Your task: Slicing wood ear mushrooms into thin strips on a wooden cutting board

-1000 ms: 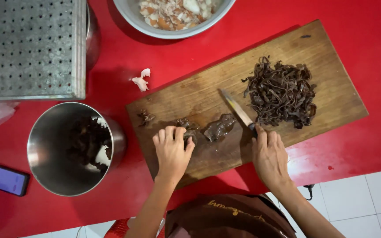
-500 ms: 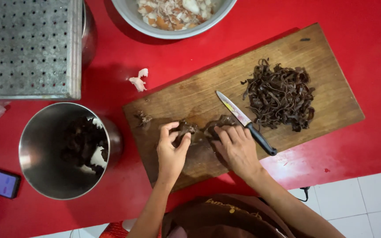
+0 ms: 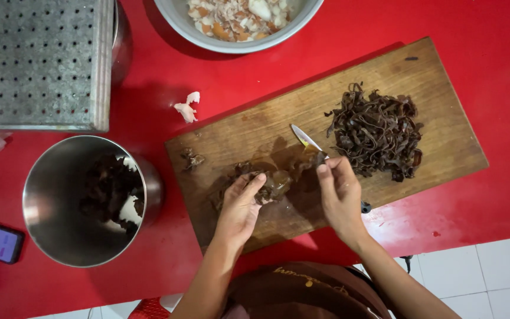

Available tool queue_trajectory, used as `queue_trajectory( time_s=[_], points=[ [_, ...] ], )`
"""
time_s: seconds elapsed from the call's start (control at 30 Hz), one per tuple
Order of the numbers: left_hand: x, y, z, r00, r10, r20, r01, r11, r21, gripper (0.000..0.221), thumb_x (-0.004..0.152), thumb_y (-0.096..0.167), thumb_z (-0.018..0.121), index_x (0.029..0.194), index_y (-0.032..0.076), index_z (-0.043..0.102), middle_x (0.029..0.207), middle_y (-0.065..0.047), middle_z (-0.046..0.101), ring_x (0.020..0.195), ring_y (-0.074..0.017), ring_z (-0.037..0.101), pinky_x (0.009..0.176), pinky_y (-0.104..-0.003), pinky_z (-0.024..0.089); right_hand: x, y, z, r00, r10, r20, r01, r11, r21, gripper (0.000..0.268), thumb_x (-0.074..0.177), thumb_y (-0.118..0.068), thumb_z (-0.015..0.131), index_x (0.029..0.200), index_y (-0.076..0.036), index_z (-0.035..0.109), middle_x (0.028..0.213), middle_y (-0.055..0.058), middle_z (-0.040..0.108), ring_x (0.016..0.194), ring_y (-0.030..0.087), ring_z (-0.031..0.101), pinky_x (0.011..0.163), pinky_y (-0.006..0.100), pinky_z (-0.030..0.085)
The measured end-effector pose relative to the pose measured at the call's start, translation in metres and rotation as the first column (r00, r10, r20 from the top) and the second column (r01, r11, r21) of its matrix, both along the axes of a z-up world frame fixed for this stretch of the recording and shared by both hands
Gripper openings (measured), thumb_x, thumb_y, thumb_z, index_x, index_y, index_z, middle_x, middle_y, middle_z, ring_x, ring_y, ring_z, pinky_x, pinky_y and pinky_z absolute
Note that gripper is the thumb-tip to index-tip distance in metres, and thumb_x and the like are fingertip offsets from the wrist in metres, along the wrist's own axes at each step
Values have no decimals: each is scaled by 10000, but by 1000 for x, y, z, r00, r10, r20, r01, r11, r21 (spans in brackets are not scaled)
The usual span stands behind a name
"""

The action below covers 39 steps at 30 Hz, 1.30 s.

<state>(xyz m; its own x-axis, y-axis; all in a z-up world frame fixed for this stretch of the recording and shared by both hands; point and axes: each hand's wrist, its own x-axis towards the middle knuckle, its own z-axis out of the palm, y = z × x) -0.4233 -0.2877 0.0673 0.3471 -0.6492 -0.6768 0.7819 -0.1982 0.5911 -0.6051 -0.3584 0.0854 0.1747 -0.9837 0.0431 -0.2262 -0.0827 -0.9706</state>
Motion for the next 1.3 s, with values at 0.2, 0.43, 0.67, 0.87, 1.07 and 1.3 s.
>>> queue_trajectory(
  time_s=[0.2,0.43,0.67,0.87,1.07,1.3],
  points=[
    [-2,5,-21,993,-34,112,40,998,-48,164,875,13,788,1030,41,742,910,-73,723,847,-185,703,790,-356,594,-1,-2,15,996,7,89,-18,992,124,120,1086,-129,529,999,-59,571,779,79,609,715,149,582,656,337,491],
    [28,17,3,807,-51,589,74,997,-15,187,887,92,805,1067,54,769,945,-96,748,871,-141,658,821,-291,557,30,11,-40,986,167,-3,-165,978,130,133,1054,-187,587,1052,-54,590,833,139,660,859,233,663,823,453,534],
    [43,29,9,672,-65,737,44,998,47,119,845,41,787,942,45,718,800,-42,619,769,-107,541,686,-268,475,49,9,27,858,237,-455,-346,922,-173,259,1039,-303,582,1186,-105,663,1039,128,722,981,354,700,869,448,564],
    [19,14,47,652,-220,725,273,961,45,157,870,98,801,1003,71,724,874,-58,739,843,-120,614,774,-298,538,47,8,34,928,370,-48,-370,929,12,334,899,-227,799,1182,-58,747,995,111,767,1000,274,710,921,418,551],
    [9,7,57,826,-312,470,364,931,-21,374,882,65,775,1252,40,728,1007,-71,774,904,-76,656,806,-234,577,36,3,33,962,201,183,-241,943,231,178,937,-132,750,1109,-87,757,786,8,719,792,81,594,786,278,512],
    [-10,-5,45,954,-170,249,189,980,-56,265,890,62,798,1147,1,782,1018,-106,778,886,-110,668,841,-265,579,16,-5,64,956,292,18,-287,950,-126,138,935,-97,729,1054,-122,795,1082,85,788,1085,274,713,961,396,518]
  ],
)
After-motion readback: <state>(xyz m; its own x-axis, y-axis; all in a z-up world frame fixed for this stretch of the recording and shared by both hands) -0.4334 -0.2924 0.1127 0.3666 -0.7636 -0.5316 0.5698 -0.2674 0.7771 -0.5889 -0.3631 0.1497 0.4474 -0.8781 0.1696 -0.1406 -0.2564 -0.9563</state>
